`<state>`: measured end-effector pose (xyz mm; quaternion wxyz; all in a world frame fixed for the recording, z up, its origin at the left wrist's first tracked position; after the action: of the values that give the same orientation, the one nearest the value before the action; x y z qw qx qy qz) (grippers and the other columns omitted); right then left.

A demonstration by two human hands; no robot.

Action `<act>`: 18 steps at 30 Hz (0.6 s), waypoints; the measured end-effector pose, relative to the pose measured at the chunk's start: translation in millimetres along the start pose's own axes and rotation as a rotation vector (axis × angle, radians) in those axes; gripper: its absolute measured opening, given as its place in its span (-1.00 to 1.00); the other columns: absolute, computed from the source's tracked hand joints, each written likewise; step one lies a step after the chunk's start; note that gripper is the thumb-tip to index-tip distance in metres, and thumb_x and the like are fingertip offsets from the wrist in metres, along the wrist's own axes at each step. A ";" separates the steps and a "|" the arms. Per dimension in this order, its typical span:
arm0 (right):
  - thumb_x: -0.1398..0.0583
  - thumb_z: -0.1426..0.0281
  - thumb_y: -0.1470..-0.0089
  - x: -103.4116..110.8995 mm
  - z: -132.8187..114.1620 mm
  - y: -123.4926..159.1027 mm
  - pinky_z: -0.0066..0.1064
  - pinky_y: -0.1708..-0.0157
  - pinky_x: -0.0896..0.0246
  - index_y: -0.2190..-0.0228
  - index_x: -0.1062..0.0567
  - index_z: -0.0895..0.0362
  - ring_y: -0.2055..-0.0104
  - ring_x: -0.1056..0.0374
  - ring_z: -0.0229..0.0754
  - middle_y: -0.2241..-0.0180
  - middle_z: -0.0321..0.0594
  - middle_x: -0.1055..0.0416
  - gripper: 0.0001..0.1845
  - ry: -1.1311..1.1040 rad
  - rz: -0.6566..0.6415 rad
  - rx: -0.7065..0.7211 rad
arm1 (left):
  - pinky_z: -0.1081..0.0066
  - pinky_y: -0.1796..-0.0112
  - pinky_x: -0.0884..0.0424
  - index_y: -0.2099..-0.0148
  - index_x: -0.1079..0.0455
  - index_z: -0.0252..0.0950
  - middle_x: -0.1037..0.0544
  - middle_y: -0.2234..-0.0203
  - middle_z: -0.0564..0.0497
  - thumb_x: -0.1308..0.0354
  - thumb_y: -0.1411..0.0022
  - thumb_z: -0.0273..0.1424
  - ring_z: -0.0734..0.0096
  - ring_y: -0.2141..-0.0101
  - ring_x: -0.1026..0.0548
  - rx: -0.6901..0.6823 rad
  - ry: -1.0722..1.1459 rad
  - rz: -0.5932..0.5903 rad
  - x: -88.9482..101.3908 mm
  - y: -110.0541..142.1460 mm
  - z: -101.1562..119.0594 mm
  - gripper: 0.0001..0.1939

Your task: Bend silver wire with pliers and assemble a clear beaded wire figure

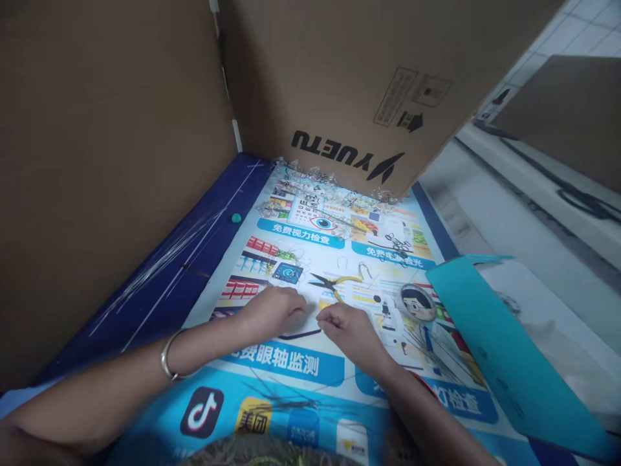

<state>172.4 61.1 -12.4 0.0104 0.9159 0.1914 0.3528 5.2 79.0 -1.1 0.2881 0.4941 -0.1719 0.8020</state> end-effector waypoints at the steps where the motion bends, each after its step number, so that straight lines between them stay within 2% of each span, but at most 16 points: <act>1: -0.10 0.42 0.02 -0.8 3.3 -0.7 -0.45 0.45 -0.13 0.49 -0.44 0.12 0.47 -0.28 -0.27 0.54 -0.33 -0.37 -0.89 -0.078 0.007 -0.030 | 0.48 0.39 -0.26 0.38 -0.46 -0.31 -0.54 0.47 0.01 -0.01 -0.13 -0.53 0.37 0.40 -0.47 0.033 0.083 0.034 0.8 -1.2 -1.8 -0.81; 6: -0.16 0.25 0.03 -7.7 9.2 -1.8 -0.42 0.48 -0.26 0.44 -0.39 0.15 0.51 -0.35 -0.25 0.57 -0.32 -0.36 -0.80 -0.430 -0.009 -0.110 | 0.51 0.39 -0.28 0.40 -0.43 -0.32 -0.53 0.49 0.06 -0.07 -0.06 -0.52 0.46 0.43 -0.44 0.226 0.611 0.152 -6.1 -3.5 -8.4 -0.89; 8: -0.19 0.22 0.05 -9.6 7.2 -0.3 -0.40 0.45 -0.28 0.43 -0.38 0.15 0.50 -0.36 -0.25 0.56 -0.31 -0.37 -0.77 -0.542 -0.011 -0.129 | 0.52 0.46 -0.27 0.43 -0.39 -0.34 -0.48 0.59 0.09 -0.11 -0.04 -0.47 0.50 0.52 -0.40 0.294 0.861 0.145 -12.9 -3.6 -7.6 -0.94; 11: -0.24 0.25 0.08 -12.1 4.1 2.9 -0.40 0.41 -0.27 0.44 -0.39 0.15 0.49 -0.34 -0.27 0.57 -0.31 -0.38 -0.77 -0.774 0.002 -0.173 | 0.53 0.52 -0.25 0.45 -0.34 -0.36 -0.41 0.68 0.12 -0.17 -0.01 -0.40 0.55 0.61 -0.35 0.349 1.162 0.121 -20.1 -3.2 -1.9 -0.88; 13: -0.27 0.26 0.10 -13.5 3.3 4.3 -0.39 0.39 -0.26 0.46 -0.40 0.15 0.48 -0.32 -0.27 0.57 -0.30 -0.38 -0.77 -0.889 0.023 -0.190 | 0.53 0.53 -0.25 0.46 -0.32 -0.37 -0.42 0.68 0.11 -0.21 0.01 -0.36 0.57 0.62 -0.35 0.384 1.271 0.113 -21.9 -2.4 2.0 -0.83; 18: -0.29 0.25 0.11 -16.7 3.8 3.8 -0.39 0.38 -0.25 0.47 -0.41 0.16 0.46 -0.32 -0.27 0.55 -0.29 -0.37 -0.75 -0.953 0.045 -0.202 | 0.53 0.51 -0.27 0.43 -0.31 -0.38 -0.45 0.66 0.09 -0.26 0.03 -0.33 0.59 0.62 -0.37 0.446 1.397 0.106 -24.8 0.0 4.8 -0.76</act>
<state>164.9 52.1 -25.4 0.1780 0.9737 0.1105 -0.0892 17.1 69.0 -21.1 0.1839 -0.0941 0.1955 0.9587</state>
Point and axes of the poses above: each hand's wrist, its own y-axis away from the middle knuckle, its own x-axis out of the back of the hand, z = x × y, the point moved 3 cm from there along -y, towards the middle knuckle
